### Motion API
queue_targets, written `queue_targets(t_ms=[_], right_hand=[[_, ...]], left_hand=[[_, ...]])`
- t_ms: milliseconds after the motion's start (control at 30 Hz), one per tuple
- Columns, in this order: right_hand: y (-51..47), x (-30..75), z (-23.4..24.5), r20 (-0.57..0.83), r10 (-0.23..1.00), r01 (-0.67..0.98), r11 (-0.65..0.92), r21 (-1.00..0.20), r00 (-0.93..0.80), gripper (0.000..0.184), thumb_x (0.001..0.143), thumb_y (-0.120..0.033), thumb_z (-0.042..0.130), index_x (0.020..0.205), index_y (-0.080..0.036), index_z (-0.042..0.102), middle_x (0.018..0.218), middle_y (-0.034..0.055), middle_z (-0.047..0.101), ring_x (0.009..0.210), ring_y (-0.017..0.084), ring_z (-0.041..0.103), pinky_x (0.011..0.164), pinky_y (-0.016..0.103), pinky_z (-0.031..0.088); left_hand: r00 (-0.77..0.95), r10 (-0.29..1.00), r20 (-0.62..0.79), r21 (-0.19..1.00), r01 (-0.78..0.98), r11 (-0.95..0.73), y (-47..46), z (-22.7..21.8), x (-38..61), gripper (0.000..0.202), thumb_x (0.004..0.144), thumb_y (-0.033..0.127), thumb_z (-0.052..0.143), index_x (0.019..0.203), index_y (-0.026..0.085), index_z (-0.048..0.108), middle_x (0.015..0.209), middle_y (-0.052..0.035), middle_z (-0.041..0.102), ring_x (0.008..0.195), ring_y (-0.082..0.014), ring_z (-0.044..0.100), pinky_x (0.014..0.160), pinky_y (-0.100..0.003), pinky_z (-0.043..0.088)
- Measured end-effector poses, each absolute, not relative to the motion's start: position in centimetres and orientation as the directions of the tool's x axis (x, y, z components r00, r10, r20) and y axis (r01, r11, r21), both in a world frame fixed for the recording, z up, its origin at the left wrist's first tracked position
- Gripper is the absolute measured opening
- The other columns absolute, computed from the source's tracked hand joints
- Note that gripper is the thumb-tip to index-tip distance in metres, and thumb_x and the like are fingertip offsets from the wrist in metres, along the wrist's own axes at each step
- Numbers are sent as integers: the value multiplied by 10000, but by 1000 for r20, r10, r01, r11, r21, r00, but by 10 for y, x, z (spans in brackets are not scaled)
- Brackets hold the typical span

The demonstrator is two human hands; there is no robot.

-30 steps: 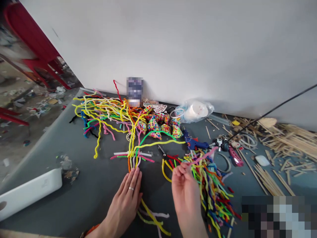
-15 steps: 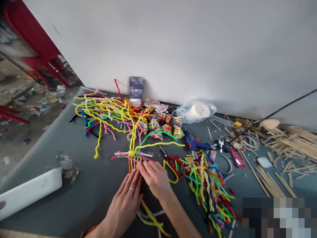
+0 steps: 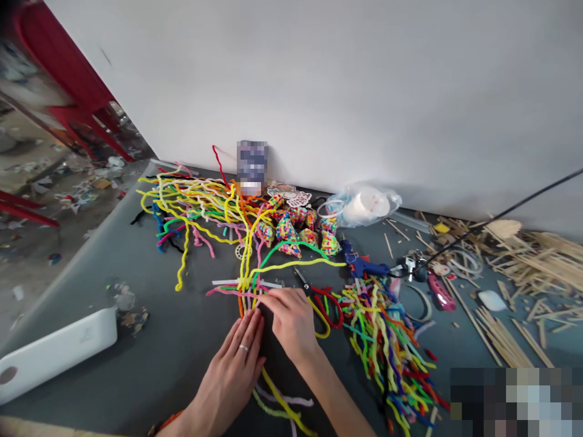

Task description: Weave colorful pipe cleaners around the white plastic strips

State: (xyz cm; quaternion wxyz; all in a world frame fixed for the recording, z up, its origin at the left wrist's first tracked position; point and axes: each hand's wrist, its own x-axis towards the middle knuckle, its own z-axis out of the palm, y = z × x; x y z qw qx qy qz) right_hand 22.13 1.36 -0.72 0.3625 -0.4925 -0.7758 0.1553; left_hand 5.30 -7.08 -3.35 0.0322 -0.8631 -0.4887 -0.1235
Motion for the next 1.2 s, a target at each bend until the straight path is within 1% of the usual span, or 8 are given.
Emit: queue_targets(t_ms=[133, 300, 433, 667, 800, 933, 1067, 1200], right_hand=[[9, 231, 4, 259, 964, 460, 256, -850, -57, 197, 1023, -209, 580, 1054, -247, 771, 1003, 62, 771, 934, 198, 730, 796, 314, 593], [5, 231, 7, 314, 919, 527, 395, -753, -240, 256, 1022, -161, 560, 1053, -268, 790, 939, 36, 786, 896, 181, 738, 824, 311, 600], [1, 226, 5, 337, 916, 494, 401, -771, -217, 262, 1016, -136, 555, 1003, -262, 784, 908, 26, 783, 859, 171, 739, 791, 298, 602], [1, 229, 4, 338, 928, 542, 368, -756, -159, 245, 1008, -119, 598, 1081, -269, 777, 965, 17, 782, 898, 161, 735, 831, 280, 590], [3, 225, -3, 502, 774, 711, 596, -374, -385, 339, 1005, -43, 518, 1152, -214, 770, 993, 52, 786, 869, 188, 700, 825, 328, 558], [8, 219, -9, 488, 689, 789, 614, 0, -536, 298, 1004, -39, 511, 1133, -109, 770, 1008, 114, 779, 826, 212, 652, 784, 357, 513], [11, 222, -14, 444, 662, 766, 635, 94, -603, 345, 1015, -51, 493, 1259, -105, 731, 1063, 119, 773, 826, 206, 628, 798, 362, 498], [7, 225, -19, 445, 648, 756, 645, 110, -618, 358, 1007, -35, 489, 1277, -81, 721, 1125, 135, 772, 895, 221, 640, 847, 375, 497]], left_hand=[[485, 832, 269, 109, 843, -527, -67, -28, 51, 513, 1053, 301, 494, 1486, 28, 516, 1601, -167, 484, 1461, -287, 497, 1150, -409, 488], [447, 771, 453, 391, 678, -622, -60, -2, 42, 353, 1022, 120, 530, 1362, 143, 621, 1368, -86, 707, 1333, -211, 617, 1139, -375, 483], [163, 901, 403, 650, 642, -407, -41, 13, 31, 238, 1016, 94, 545, 1167, 230, 670, 1144, -45, 760, 1090, -181, 691, 1005, -361, 530], [277, 909, 312, 474, 784, -402, -8, 4, 5, 240, 1027, 109, 516, 1031, 241, 716, 807, -3, 699, 770, -180, 636, 737, -330, 468], [308, 893, 329, 367, 829, -421, 4, 5, 3, 300, 947, 7, 501, 864, 221, 695, 747, -15, 639, 767, -198, 612, 734, -337, 458], [405, 831, 380, 251, 820, -515, 15, 1, 5, 355, 888, -51, 476, 1001, 193, 709, 926, -64, 705, 909, -234, 635, 812, -363, 516], [503, 752, 426, 150, 781, -607, 16, -12, 1, 344, 935, -27, 462, 1152, 116, 687, 1122, -116, 716, 992, -235, 651, 881, -362, 558], [554, 710, 435, 41, 775, -631, 14, -19, -2, 320, 985, 17, 438, 1196, 79, 671, 1031, -109, 711, 900, -226, 664, 835, -368, 578]])
